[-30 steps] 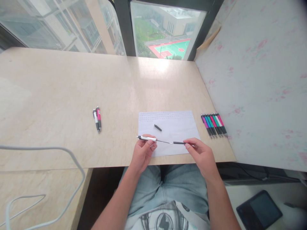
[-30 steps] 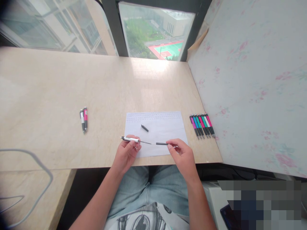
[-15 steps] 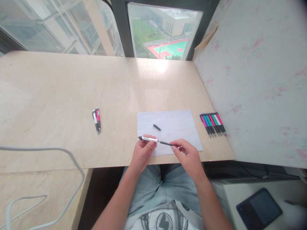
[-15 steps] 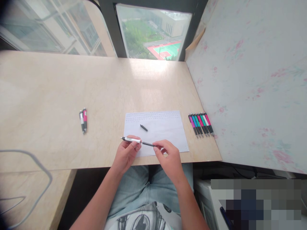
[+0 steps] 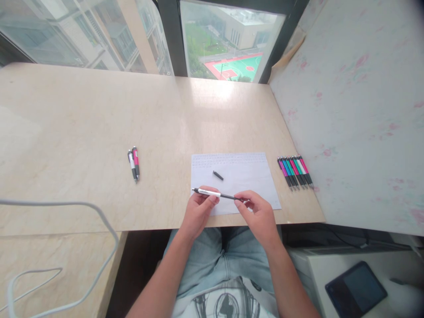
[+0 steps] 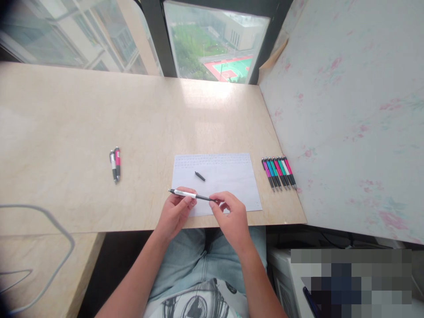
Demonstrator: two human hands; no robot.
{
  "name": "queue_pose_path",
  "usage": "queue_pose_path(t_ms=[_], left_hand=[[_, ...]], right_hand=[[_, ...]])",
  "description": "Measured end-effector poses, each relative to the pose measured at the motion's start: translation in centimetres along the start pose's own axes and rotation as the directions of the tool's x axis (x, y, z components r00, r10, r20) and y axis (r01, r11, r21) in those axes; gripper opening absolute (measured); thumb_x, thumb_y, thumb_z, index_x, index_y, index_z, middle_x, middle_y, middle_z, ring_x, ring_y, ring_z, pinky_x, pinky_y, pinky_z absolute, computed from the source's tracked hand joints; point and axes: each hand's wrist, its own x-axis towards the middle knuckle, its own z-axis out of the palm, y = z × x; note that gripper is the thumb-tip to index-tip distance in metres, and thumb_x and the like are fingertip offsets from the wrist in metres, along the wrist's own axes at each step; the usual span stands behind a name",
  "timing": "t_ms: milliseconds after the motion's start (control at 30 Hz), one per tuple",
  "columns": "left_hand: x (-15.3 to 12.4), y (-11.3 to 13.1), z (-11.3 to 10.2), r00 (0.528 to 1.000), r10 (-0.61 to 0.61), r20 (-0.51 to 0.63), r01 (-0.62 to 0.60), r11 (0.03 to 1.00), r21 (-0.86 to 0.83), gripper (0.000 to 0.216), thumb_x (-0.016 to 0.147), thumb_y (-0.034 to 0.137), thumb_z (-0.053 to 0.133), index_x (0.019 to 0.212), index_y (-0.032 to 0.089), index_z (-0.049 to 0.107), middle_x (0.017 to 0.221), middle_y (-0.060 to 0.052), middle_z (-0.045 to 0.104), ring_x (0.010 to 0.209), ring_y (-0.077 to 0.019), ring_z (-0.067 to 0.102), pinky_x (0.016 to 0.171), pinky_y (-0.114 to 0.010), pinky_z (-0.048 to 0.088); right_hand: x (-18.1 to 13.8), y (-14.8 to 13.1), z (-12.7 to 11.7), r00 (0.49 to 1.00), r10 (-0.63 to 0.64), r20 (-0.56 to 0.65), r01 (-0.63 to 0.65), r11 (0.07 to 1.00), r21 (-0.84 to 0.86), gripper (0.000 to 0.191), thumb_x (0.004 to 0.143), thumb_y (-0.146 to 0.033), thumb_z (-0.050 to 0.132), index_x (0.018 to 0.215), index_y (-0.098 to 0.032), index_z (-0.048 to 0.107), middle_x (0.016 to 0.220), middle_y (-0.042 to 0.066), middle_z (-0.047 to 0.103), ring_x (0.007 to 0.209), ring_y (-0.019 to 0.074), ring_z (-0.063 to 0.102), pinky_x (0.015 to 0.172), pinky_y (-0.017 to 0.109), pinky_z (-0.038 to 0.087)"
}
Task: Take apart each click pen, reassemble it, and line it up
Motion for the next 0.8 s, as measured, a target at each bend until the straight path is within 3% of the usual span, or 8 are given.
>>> queue_pose_path(t_ms=[133, 300, 533, 700, 800], left_hand=[[0.02, 0.01, -0.09, 1.0, 0.0, 0.013, 0.0, 1.0, -0.02, 0.014, 0.078, 0.026, 0.078, 0.088, 0.017, 0.073, 0.086, -0.003, 0.063, 0.076, -0.0119, 0.053, 0.073, -0.025, 0.044], [-0.1, 0.04, -0.05, 0.999, 0.021, 0.024, -0.023, 0.997, 0.075, 0.014, 0.079, 0.027, 0.077, 0.087, 0.016, 0.073, 0.085, -0.004, 0.063, 0.076, -0.0129, 0.053, 0.073, -0.026, 0.043], [-0.16, 0.11, 0.02, 0.999, 0.02, 0.033, -0.023, 0.994, 0.106, 0.013, 0.078, 0.027, 0.078, 0.086, 0.017, 0.074, 0.086, -0.004, 0.065, 0.078, -0.0143, 0.055, 0.074, -0.026, 0.043], [-0.15, 0.08, -0.01, 1.0, 0.022, 0.017, -0.024, 0.994, 0.111, 0.015, 0.077, 0.027, 0.079, 0.086, 0.017, 0.074, 0.087, -0.005, 0.065, 0.079, -0.0153, 0.055, 0.075, -0.027, 0.044], [-0.15, 0.07, -0.06, 0.999, 0.027, 0.028, -0.03, 0.992, 0.12, 0.014, 0.078, 0.027, 0.078, 0.086, 0.017, 0.073, 0.086, -0.005, 0.065, 0.079, -0.0151, 0.055, 0.076, -0.027, 0.044]], right_hand=[[-0.05, -0.16, 0.19, 1.0, -0.003, 0.022, 0.003, 1.0, -0.013, 0.011, 0.087, -0.025, 0.062, 0.092, -0.022, 0.071, 0.089, 0.004, 0.071, 0.08, 0.0183, 0.064, 0.069, 0.029, 0.052], [0.04, -0.36, -0.11, 1.0, 0.021, 0.01, -0.021, 1.0, -0.019, 0.014, 0.09, -0.031, 0.061, 0.088, -0.021, 0.071, 0.084, 0.003, 0.069, 0.078, 0.0179, 0.063, 0.069, 0.028, 0.05], [0.11, -0.33, 0.0, 0.998, 0.013, 0.053, -0.005, 0.99, -0.139, 0.043, 0.098, -0.042, 0.047, 0.065, -0.02, 0.062, 0.062, 0.001, 0.06, 0.062, 0.0157, 0.056, 0.06, 0.028, 0.042], [0.06, -0.62, 0.24, 0.998, -0.021, 0.064, 0.028, 0.993, -0.111, 0.02, 0.093, -0.039, 0.056, 0.091, -0.021, 0.065, 0.086, 0.004, 0.069, 0.078, 0.0182, 0.063, 0.065, 0.027, 0.047], [0.1, -0.83, 0.08, 0.994, -0.028, 0.11, 0.043, 0.99, -0.133, 0.022, 0.094, -0.036, 0.054, 0.082, -0.021, 0.064, 0.078, 0.002, 0.067, 0.074, 0.0171, 0.061, 0.066, 0.027, 0.047]])
